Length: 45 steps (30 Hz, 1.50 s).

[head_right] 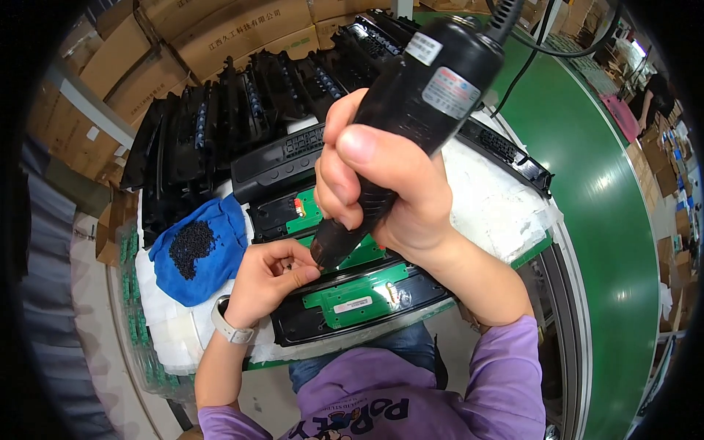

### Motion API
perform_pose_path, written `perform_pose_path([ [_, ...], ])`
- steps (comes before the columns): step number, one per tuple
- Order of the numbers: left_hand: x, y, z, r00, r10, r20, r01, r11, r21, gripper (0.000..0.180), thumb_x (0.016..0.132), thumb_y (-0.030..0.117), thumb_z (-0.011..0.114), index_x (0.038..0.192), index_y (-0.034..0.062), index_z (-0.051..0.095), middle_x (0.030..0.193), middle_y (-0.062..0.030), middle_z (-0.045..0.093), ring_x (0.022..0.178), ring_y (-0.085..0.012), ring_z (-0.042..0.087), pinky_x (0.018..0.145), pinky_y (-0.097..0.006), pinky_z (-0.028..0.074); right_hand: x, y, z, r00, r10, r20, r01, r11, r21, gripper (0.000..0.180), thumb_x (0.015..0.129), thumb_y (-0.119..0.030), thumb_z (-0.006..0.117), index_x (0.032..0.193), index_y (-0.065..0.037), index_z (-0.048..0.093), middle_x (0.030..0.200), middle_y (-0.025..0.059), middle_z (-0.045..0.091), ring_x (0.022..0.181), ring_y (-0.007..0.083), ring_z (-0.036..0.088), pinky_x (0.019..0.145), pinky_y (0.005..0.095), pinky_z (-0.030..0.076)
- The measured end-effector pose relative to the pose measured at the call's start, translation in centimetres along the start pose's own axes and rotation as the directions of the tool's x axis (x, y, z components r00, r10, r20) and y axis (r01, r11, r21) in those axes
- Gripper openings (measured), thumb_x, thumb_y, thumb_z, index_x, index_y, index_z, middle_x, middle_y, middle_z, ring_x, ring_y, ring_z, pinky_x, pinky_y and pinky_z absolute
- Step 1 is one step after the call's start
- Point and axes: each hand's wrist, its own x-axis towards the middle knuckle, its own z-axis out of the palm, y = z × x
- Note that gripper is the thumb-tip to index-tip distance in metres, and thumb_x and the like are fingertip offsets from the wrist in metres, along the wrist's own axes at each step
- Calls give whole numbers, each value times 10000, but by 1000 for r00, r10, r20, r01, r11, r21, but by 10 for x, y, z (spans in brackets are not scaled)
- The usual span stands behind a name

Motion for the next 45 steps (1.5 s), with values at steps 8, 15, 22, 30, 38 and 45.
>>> perform_pose_path([
  [8,-3,0,-2,998,-49,30,57,922,-383,93,820,4,611,899,-42,627,783,-32,630,693,-30,551,618,-156,430,5,4,-10,982,27,-185,30,955,297,215,868,-266,457,888,-60,514,575,21,471,432,130,435,499,302,394],
  [15,3,-2,-5,941,122,-316,-164,981,-107,127,860,63,581,891,-37,652,744,-25,635,646,-26,523,557,-152,384,2,-1,-10,989,140,56,-131,981,-147,327,813,-312,554,918,-22,444,566,21,438,396,108,398,435,267,363],
  [22,4,-7,-3,960,40,-276,-122,951,-286,127,855,71,590,923,-27,636,716,-10,614,514,9,379,455,-142,274,-3,3,5,966,255,-27,-252,925,-283,325,675,-185,643,842,5,439,540,32,438,394,102,405,384,216,329],
  [30,5,-12,0,973,16,-229,-102,925,-366,119,802,-5,616,917,-28,629,746,-11,625,525,2,420,462,-144,302,-6,16,8,985,159,66,-137,956,-259,249,664,-68,676,778,-1,466,596,47,508,503,95,478,462,208,382],
  [38,4,-6,4,973,5,-233,-91,927,-364,143,798,-26,599,939,-26,623,767,-33,639,546,-3,443,484,-138,335,-7,12,15,979,130,155,-65,928,-368,262,636,-47,707,843,-20,548,715,15,571,632,67,534,567,207,423],
  [45,2,-8,0,976,10,-219,-93,924,-370,166,832,5,581,987,-32,627,794,-59,657,482,21,391,411,-138,255,-6,3,-4,973,176,146,-146,970,-195,308,761,-211,663,917,-20,479,593,12,490,435,104,445,442,240,377],
])
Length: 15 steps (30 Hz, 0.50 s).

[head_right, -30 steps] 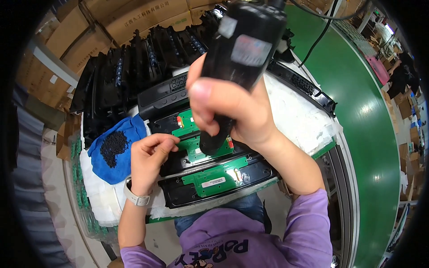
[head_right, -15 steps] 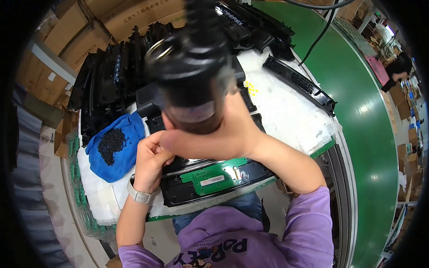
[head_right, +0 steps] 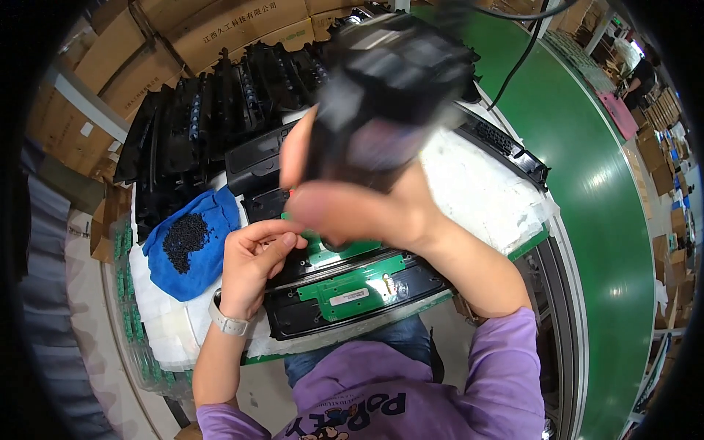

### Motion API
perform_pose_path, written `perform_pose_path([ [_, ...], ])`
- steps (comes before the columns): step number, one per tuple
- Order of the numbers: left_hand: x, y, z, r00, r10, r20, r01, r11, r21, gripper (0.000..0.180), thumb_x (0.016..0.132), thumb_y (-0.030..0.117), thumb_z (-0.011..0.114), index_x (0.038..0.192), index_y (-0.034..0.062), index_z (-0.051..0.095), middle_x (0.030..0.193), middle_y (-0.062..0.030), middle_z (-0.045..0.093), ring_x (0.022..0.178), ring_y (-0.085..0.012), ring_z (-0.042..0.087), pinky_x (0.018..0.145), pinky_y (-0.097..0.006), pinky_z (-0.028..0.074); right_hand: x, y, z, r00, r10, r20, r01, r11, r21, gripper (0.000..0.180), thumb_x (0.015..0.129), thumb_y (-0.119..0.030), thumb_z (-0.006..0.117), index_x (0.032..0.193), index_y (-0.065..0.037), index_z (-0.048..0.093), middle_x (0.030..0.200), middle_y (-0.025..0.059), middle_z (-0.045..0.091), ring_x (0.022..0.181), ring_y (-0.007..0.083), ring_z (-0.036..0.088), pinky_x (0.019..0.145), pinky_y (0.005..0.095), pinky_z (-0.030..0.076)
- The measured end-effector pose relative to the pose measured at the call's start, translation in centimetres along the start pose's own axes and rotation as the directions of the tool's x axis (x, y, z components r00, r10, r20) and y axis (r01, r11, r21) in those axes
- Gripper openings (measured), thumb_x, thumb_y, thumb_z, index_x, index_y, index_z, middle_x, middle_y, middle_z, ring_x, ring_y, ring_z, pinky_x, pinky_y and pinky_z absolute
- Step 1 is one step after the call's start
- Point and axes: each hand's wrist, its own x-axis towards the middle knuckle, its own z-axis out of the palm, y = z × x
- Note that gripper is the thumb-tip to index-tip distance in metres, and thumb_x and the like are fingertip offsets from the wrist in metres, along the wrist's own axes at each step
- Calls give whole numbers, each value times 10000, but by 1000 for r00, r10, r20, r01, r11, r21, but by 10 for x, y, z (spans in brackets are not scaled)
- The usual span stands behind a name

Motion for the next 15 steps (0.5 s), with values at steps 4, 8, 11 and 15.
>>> perform_pose_path([
  [4,-3,8,2,999,-29,43,26,998,65,162,814,-3,606,971,-29,640,807,-80,671,502,30,406,415,-137,257,9,-2,-14,929,-366,-63,364,864,347,272,852,-268,481,972,-24,470,573,35,459,410,134,426,461,286,392],
  [8,-4,10,4,996,-49,79,49,999,2,159,781,-17,640,939,-30,639,805,-134,672,474,11,414,406,-137,274,9,0,-11,923,-317,-220,382,829,409,266,857,-276,459,955,-30,483,576,43,470,411,137,434,478,305,404],
  [11,-3,5,3,997,-38,61,38,999,-1,152,764,-27,654,915,-30,637,808,-150,672,476,9,427,407,-137,285,8,4,-8,925,-295,-238,368,850,377,256,852,-270,463,945,-33,486,569,40,469,405,139,431,468,306,398],
  [15,-3,8,-2,991,-62,119,63,998,-4,153,774,-9,660,923,-36,641,835,-113,675,662,-44,597,498,-126,398,7,5,-6,925,-286,-249,361,863,352,234,846,-258,471,929,-41,492,568,40,472,400,138,426,461,305,390],
])
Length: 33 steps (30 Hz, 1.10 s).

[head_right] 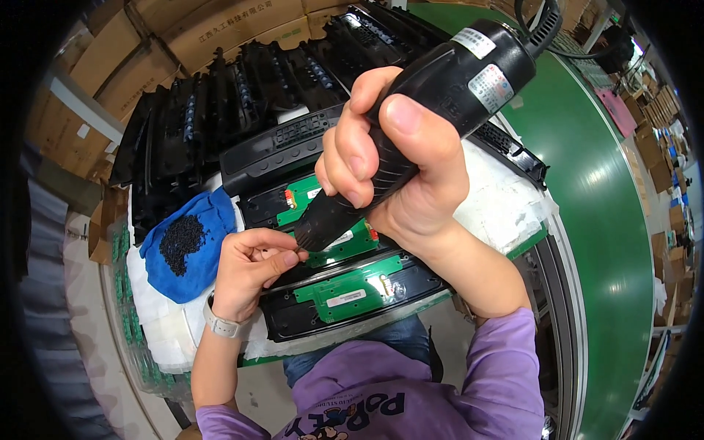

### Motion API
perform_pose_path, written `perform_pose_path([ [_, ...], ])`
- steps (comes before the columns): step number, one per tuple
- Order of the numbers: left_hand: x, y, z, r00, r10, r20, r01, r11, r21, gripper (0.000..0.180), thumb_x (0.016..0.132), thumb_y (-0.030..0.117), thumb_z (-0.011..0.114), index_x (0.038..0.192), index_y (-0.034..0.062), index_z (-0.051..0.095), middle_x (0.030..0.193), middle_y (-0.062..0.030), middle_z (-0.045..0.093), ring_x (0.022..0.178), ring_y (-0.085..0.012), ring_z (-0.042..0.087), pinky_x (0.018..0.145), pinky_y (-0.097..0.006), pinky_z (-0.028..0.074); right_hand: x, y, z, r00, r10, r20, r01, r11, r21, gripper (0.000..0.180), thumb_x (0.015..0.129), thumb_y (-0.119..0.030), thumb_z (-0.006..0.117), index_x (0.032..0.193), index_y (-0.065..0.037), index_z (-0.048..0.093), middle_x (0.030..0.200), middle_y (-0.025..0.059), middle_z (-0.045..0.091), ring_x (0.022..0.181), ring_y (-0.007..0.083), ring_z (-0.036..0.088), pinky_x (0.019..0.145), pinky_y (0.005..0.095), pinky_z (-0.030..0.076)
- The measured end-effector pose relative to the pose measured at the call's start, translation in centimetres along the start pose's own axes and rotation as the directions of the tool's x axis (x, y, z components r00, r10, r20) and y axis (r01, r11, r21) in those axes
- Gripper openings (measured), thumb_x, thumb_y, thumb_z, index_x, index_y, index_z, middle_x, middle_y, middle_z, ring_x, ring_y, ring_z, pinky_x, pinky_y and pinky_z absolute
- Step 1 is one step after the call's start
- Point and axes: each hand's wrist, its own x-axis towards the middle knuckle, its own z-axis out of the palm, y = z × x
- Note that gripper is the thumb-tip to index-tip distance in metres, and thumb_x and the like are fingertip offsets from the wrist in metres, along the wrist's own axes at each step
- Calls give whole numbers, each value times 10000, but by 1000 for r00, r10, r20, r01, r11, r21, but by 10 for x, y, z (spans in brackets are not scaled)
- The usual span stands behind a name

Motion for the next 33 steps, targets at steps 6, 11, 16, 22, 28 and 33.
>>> perform_pose_path([
  [6,0,-1,1,998,56,-16,-55,996,72,146,770,-46,646,915,-52,627,829,-110,667,764,-110,640,611,-152,478,-1,1,7,987,45,-154,-55,997,-57,213,849,-258,473,914,-58,507,570,36,477,419,137,437,484,305,394],
  [11,-2,7,-3,999,-24,41,25,999,-20,144,773,-47,642,916,-51,621,814,-100,665,689,-76,620,523,-141,429,1,1,5,986,70,-150,-69,998,13,197,853,-258,471,906,-74,516,570,29,478,424,139,437,490,308,395],
  [16,0,7,-1,997,42,-64,-38,997,69,114,808,-2,618,917,-36,625,793,-80,663,566,-15,519,456,-138,344,2,3,6,983,116,-140,-109,993,52,194,845,-248,482,906,-67,514,562,31,468,421,134,424,480,300,389],
  [22,9,-1,-14,961,169,-221,-217,953,-214,203,914,93,416,987,-42,549,982,-150,621,698,-100,560,628,-201,426,-13,13,18,948,315,54,-269,879,-395,297,749,-169,635,899,-14,431,554,39,442,411,112,403,390,245,327],
  [28,7,-5,-6,969,132,-209,-183,953,-244,195,933,45,325,1035,-28,474,1117,-185,560,1065,-246,563,904,-299,441,-13,21,28,939,338,58,-282,857,-431,295,736,-123,642,882,-5,415,563,40,431,436,115,430,407,235,350],
  [33,10,-13,-6,968,145,-203,-180,969,-168,186,969,135,333,1036,4,447,1084,-189,572,1014,-241,589,876,-300,466,-13,25,33,932,347,109,-267,857,-441,252,711,-70,657,838,7,453,607,47,496,514,99,478,469,215,394],
])
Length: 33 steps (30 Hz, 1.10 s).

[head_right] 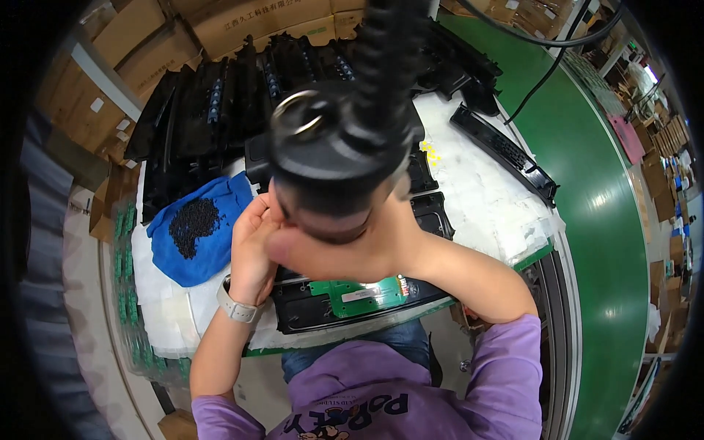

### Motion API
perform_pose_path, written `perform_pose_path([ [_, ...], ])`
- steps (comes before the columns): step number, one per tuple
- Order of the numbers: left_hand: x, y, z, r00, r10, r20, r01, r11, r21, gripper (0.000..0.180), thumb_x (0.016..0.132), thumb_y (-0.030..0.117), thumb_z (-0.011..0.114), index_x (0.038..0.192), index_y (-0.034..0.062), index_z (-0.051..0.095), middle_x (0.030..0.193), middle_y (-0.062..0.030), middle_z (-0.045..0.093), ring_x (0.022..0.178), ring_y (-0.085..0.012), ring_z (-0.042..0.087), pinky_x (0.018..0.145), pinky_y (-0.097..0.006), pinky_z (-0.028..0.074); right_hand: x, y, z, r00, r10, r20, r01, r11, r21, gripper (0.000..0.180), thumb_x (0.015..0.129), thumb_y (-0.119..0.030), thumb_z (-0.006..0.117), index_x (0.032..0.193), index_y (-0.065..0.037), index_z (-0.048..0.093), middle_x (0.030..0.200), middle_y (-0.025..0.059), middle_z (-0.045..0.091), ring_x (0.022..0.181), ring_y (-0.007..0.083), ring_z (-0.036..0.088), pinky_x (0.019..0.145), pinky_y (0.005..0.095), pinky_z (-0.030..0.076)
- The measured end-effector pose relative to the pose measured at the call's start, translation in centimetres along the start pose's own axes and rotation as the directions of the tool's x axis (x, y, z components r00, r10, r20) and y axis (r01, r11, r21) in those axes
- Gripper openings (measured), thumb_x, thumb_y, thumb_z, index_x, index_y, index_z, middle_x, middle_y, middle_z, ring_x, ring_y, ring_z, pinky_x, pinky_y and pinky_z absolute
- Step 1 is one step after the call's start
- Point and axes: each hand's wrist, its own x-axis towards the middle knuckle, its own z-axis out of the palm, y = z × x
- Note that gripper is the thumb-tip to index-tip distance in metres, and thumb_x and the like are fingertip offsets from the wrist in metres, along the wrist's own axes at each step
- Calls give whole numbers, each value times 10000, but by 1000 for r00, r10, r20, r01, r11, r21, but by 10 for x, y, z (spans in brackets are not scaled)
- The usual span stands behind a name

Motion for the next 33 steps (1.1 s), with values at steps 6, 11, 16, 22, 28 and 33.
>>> perform_pose_path([
  [6,-1,9,4,996,-78,-39,78,997,3,182,969,192,377,988,23,443,616,-41,531,448,-71,464,378,-184,325,10,-8,6,962,-43,271,172,865,-471,199,590,-17,721,707,-32,560,652,4,548,574,62,512,515,185,397],
  [11,1,-4,1,998,7,-57,-9,999,-38,87,939,133,410,924,51,436,529,40,330,409,-35,242,363,-189,179,7,4,3,972,-106,211,175,925,-338,201,603,-18,708,739,-38,561,640,-1,535,557,68,498,504,199,390],
  [16,2,2,1,1000,2,11,-1,993,-116,120,885,61,480,983,63,412,557,-23,479,407,-44,323,378,-184,220,2,1,-2,985,-152,86,167,963,-210,228,681,-99,696,807,-24,521,631,12,525,532,89,493,484,216,392],
  [22,-1,8,-1,991,-73,115,69,997,37,73,844,33,584,837,3,518,755,-170,654,389,-65,472,364,-173,352,3,-10,-39,925,-376,53,336,876,347,380,861,-385,532,1011,-48,441,652,9,490,481,105,468,545,294,413],
  [28,-4,9,1,978,-163,128,147,981,129,73,850,42,577,811,-21,577,692,-128,644,373,-42,448,354,-160,320,0,-11,-40,894,-426,-142,446,802,398,419,902,-438,401,1047,-50,469,645,34,501,455,135,464,540,327,434],
  [33,-5,6,1,978,-152,142,137,984,110,106,870,60,555,815,-25,589,697,-130,643,388,-49,460,366,-161,331,-2,-12,-40,890,-426,-163,455,802,386,418,905,-436,395,1057,-56,477,641,32,499,452,133,462,537,327,431],
])
